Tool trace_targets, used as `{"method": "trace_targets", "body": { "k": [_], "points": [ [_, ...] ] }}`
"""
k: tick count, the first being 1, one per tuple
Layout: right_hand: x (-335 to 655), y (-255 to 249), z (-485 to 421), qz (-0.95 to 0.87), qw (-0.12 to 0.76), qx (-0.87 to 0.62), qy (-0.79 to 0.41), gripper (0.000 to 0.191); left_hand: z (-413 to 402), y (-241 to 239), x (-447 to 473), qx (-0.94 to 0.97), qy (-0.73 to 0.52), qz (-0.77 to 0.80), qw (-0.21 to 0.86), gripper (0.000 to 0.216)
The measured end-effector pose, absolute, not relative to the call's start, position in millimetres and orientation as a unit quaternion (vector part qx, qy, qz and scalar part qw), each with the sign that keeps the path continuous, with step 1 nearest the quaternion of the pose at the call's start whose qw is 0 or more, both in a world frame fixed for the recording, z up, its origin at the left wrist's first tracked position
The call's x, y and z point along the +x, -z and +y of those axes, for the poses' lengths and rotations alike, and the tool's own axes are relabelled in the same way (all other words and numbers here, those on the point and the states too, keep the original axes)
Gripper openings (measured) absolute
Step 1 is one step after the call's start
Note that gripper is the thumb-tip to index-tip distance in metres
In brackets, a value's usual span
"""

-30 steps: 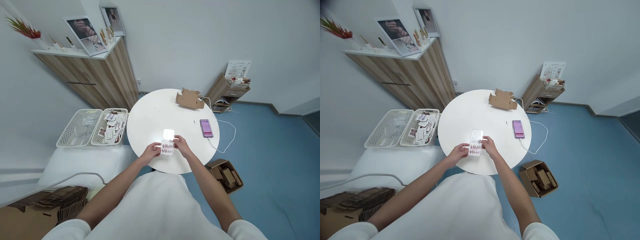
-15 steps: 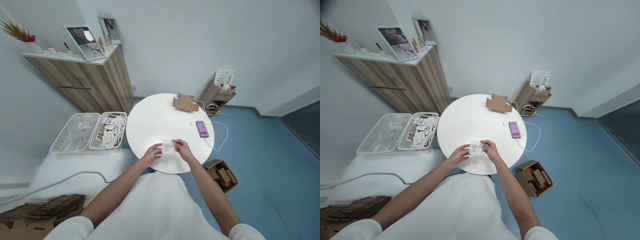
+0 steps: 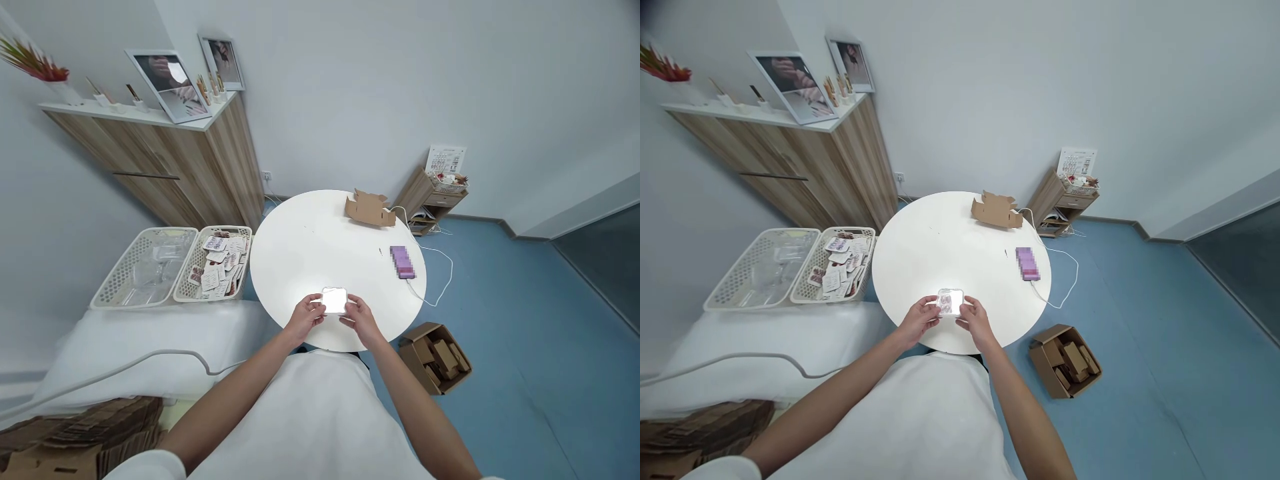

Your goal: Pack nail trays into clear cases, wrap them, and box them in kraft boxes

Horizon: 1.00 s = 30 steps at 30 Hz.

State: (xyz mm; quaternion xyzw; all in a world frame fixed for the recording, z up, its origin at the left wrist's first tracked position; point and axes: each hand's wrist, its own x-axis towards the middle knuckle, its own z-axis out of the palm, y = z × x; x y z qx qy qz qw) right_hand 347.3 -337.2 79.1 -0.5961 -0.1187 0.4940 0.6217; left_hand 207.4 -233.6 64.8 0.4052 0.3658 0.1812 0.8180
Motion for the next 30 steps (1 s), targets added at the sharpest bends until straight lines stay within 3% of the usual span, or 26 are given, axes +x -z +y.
{"method": "trace_targets", "body": {
  "k": [6,10,16,30],
  "points": [
    [328,-74,-343,-0.083,0.676,-0.614,-0.399,0.043,-242,-72,209,0.463,-0.193,0.396,0.769,0.060],
    [325,-80,-345,-0.071,0.686,-0.607,-0.394,0.042,-241,-75,206,0.546,-0.120,0.385,0.734,0.044],
    [327,-82,-356,-0.067,0.671,-0.617,-0.406,0.037,-239,-73,208,0.658,-0.083,0.303,0.685,0.041],
    [375,-80,-358,-0.211,0.568,-0.675,-0.421,0.051,-253,-71,233,0.641,-0.093,0.367,0.667,0.040]
  ]
}}
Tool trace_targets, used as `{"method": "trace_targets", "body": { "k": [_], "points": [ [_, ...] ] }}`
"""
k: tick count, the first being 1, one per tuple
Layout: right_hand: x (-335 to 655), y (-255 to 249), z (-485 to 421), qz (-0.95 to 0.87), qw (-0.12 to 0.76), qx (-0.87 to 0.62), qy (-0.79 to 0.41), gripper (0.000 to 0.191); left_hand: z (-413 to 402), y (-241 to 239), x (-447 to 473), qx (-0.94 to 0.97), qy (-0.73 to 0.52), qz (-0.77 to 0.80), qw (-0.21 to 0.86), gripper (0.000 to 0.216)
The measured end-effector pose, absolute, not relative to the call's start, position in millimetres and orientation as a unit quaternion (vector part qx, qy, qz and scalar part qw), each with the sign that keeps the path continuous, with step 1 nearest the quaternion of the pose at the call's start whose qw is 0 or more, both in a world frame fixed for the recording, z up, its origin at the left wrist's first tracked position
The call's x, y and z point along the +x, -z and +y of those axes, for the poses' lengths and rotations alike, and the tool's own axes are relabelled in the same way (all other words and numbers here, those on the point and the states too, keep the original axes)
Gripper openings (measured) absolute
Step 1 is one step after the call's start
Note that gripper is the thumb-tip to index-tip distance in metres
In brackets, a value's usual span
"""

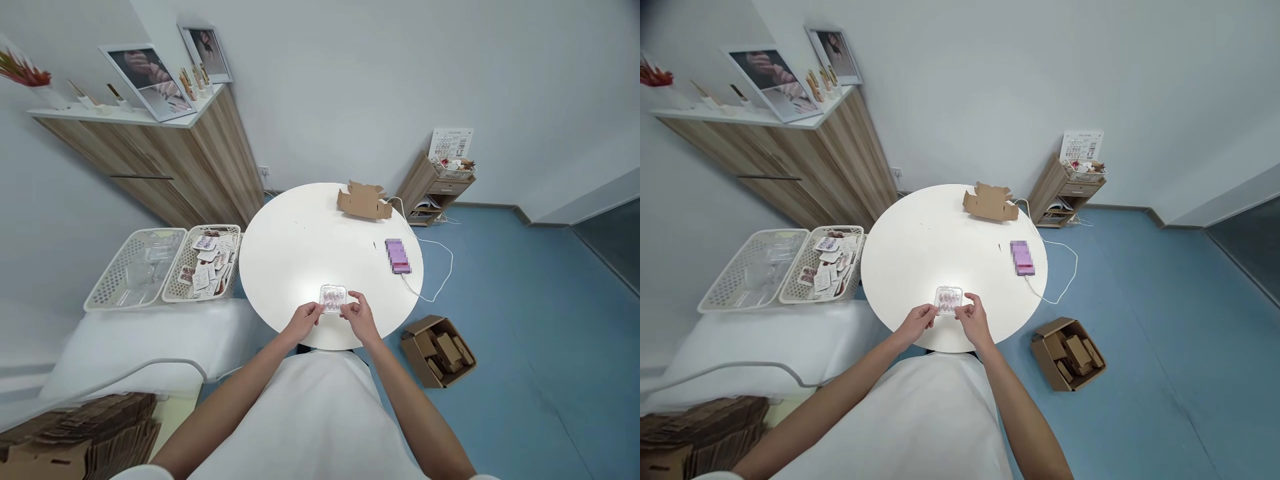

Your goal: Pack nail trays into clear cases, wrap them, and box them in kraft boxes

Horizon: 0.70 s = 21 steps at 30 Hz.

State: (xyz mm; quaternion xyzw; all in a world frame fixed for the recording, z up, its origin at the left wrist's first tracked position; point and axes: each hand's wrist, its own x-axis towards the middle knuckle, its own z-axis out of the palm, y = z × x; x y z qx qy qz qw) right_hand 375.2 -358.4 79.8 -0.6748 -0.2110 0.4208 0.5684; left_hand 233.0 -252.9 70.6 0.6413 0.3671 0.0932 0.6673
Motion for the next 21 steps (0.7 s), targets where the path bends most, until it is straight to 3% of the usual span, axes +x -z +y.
{"method": "trace_targets", "body": {
  "k": [4,6,13,18,21],
  "points": [
    [402,-89,-363,-0.322,0.519,-0.699,-0.372,0.075,-253,-70,242,0.630,-0.107,0.374,0.672,0.039],
    [415,-92,-362,-0.398,0.485,-0.690,-0.361,0.077,-252,-71,247,0.631,-0.109,0.387,0.664,0.038],
    [433,-73,-349,-0.533,0.406,-0.654,-0.351,0.044,-257,-70,257,0.637,-0.102,0.417,0.640,0.036],
    [424,-56,-335,-0.520,0.422,-0.636,-0.385,0.042,-268,-60,241,0.562,-0.172,0.494,0.641,0.035],
    [411,-51,-319,-0.515,0.429,-0.610,-0.423,0.042,-269,-56,224,0.512,-0.237,0.554,0.612,0.049]
  ]
}}
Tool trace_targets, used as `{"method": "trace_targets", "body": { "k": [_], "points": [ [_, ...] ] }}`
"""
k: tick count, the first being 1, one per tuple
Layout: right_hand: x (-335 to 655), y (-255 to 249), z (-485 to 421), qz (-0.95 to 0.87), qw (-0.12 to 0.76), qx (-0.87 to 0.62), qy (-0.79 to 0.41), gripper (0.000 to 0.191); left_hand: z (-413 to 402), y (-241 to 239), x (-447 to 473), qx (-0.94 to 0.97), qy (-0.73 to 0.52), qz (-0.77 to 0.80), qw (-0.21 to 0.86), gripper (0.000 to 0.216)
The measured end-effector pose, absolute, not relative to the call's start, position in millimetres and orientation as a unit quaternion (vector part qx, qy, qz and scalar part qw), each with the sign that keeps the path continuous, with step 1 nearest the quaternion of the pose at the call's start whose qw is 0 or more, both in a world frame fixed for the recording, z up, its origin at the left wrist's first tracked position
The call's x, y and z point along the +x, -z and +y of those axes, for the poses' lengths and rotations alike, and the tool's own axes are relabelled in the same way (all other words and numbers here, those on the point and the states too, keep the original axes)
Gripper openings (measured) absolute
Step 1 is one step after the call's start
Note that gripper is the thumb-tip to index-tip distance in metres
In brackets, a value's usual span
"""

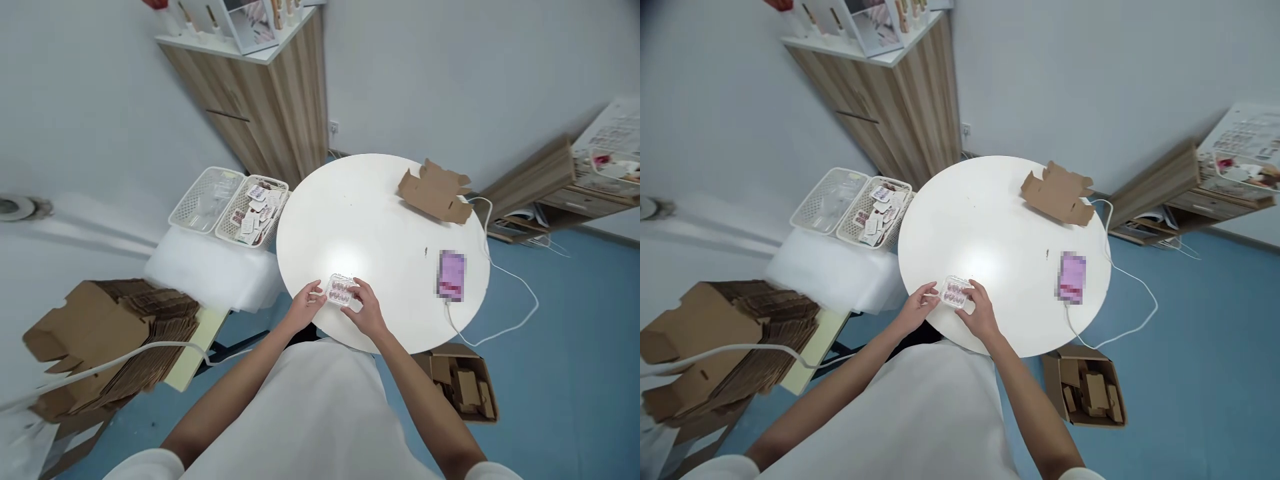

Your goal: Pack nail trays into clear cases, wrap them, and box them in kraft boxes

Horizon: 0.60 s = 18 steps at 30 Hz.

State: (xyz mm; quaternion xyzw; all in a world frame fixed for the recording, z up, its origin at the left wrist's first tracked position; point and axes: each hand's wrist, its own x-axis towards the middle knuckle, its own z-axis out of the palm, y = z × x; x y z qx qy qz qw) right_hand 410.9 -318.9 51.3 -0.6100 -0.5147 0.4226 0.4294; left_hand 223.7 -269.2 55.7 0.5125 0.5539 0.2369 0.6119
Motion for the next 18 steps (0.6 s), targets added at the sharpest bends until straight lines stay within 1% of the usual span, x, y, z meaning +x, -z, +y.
{"method": "trace_targets", "body": {
  "k": [1,3,7,8,12,15,18],
  "points": [
    [405,-50,-313,-0.517,0.430,-0.600,-0.433,0.041,-268,-55,218,0.507,-0.252,0.563,0.602,0.051],
    [391,-46,-301,-0.523,0.432,-0.582,-0.448,0.044,-262,-53,206,0.511,-0.266,0.567,0.589,0.050],
    [355,-34,-279,-0.486,0.439,-0.584,-0.480,0.065,-242,-44,183,0.510,-0.279,0.585,0.565,0.044],
    [345,-30,-274,-0.474,0.440,-0.589,-0.485,0.068,-236,-41,177,0.505,-0.284,0.592,0.561,0.043],
    [310,-14,-248,-0.468,0.439,-0.603,-0.475,0.069,-208,-27,150,0.488,-0.282,0.606,0.561,0.041],
    [289,-1,-223,-0.464,0.419,-0.617,-0.479,0.074,-181,-17,133,0.496,-0.278,0.606,0.556,0.040],
    [274,8,-199,-0.448,0.399,-0.640,-0.480,0.075,-151,-11,122,0.526,-0.270,0.604,0.534,0.040]
  ]
}}
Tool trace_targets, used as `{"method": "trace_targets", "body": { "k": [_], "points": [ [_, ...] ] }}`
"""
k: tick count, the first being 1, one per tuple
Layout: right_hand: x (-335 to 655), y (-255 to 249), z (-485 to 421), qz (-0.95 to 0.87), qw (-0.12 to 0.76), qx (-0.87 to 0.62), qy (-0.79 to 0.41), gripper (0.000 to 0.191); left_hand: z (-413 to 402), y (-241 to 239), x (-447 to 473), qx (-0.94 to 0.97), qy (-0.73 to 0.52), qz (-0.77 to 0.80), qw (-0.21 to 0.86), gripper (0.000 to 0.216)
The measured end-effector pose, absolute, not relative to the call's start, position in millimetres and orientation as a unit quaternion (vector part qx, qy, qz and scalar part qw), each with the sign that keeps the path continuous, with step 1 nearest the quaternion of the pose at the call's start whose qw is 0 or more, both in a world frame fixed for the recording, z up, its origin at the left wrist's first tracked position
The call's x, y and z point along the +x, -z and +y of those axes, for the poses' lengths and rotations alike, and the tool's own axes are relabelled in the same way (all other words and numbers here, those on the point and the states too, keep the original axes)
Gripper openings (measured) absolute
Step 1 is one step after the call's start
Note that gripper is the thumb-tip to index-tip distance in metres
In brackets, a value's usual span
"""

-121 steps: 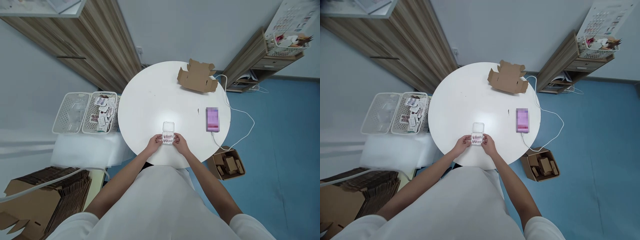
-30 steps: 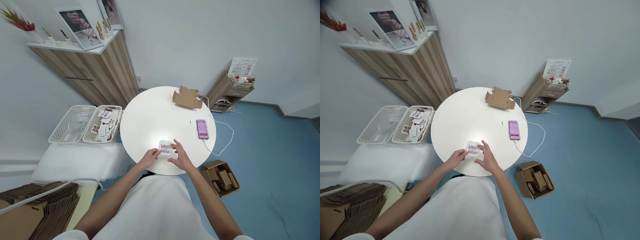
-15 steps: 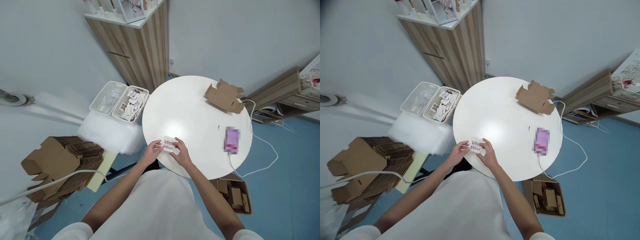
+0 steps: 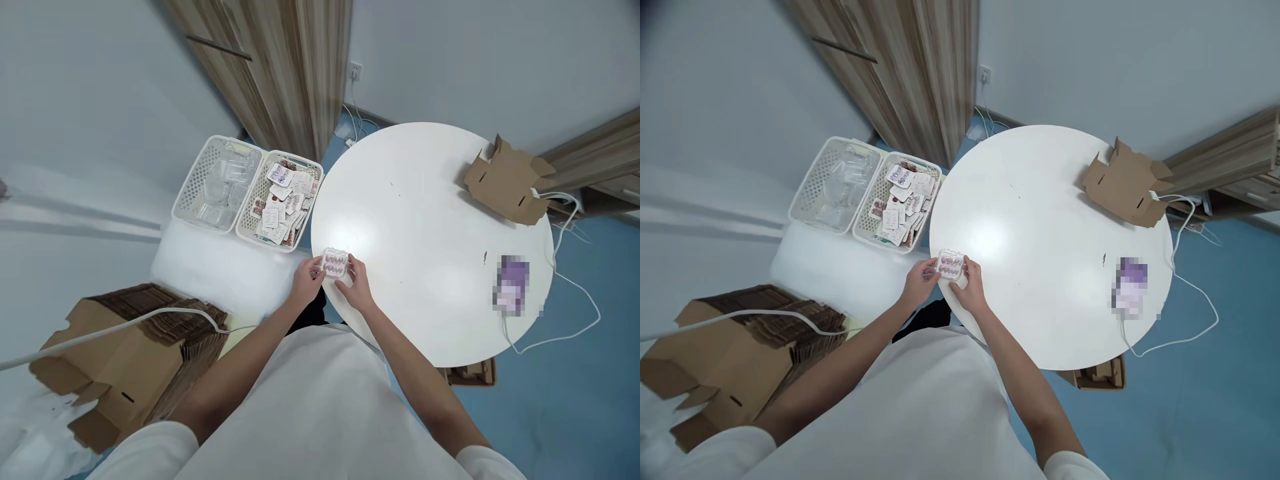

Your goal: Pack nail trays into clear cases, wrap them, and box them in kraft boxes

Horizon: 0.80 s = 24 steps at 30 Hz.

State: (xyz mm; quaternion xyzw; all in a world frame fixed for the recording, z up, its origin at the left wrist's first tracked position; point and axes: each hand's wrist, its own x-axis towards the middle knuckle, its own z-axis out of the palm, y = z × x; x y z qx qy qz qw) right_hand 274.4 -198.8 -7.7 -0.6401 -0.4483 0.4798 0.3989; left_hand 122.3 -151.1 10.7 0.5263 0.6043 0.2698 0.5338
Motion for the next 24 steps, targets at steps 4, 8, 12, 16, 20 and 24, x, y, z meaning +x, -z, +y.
{"method": "trace_targets", "body": {
  "k": [4,8,12,16,20,24],
  "points": [
    [262,8,-171,-0.435,0.379,-0.669,-0.468,0.077,-118,-7,120,0.559,-0.233,0.608,0.514,0.045],
    [255,9,-150,-0.424,0.385,-0.686,-0.448,0.077,-97,-1,124,0.592,-0.208,0.593,0.504,0.051],
    [253,19,-137,-0.419,0.376,-0.701,-0.438,0.076,-83,8,130,0.593,-0.194,0.596,0.505,0.054],
    [252,29,-132,-0.416,0.356,-0.730,-0.409,0.078,-79,16,133,0.595,-0.192,0.581,0.521,0.058],
    [249,32,-133,-0.439,0.343,-0.737,-0.384,0.079,-84,19,131,0.609,-0.187,0.568,0.522,0.059],
    [247,35,-133,-0.474,0.335,-0.733,-0.355,0.076,-88,19,130,0.618,-0.172,0.565,0.519,0.060]
  ]
}}
